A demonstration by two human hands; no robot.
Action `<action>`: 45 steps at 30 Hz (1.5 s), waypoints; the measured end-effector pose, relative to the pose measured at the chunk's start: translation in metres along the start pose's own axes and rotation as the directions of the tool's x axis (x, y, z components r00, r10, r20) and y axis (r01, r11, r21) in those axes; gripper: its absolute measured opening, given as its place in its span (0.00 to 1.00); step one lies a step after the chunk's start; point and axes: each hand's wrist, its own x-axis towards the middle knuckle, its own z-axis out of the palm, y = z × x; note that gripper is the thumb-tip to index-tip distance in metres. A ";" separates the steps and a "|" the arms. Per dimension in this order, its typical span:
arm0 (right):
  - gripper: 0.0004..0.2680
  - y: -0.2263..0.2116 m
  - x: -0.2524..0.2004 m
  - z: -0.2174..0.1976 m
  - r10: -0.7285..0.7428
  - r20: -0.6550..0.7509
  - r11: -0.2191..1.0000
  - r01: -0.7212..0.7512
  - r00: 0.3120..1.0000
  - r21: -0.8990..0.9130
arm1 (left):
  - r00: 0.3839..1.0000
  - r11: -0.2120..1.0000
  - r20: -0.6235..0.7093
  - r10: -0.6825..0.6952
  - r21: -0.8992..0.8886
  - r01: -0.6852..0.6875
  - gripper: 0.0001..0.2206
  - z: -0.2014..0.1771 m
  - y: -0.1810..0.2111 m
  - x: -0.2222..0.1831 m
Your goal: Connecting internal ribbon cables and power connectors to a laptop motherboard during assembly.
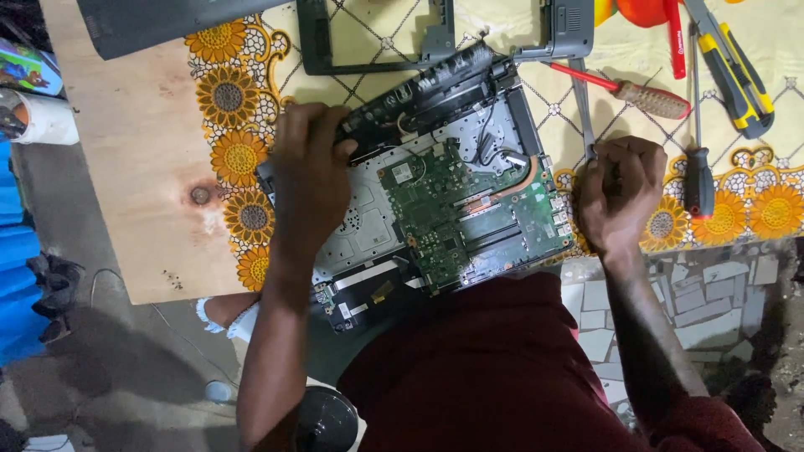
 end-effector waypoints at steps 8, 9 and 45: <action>0.05 0.002 0.000 0.002 -0.013 -0.006 0.999 0.014 1.000 0.030 | 0.982 0.988 -0.171 -0.075 -0.147 0.050 0.13 -0.047 0.020 -0.006; 0.06 0.004 -0.001 0.003 -0.024 -0.009 0.999 0.024 1.000 0.040 | 0.973 0.973 -0.177 -0.146 -0.201 0.109 0.17 -0.051 0.020 -0.010; 0.07 0.015 -0.005 0.010 -0.224 0.118 0.975 0.223 0.968 0.017 | 0.853 -0.290 0.312 -0.417 -0.936 0.201 0.35 -0.007 0.030 -0.156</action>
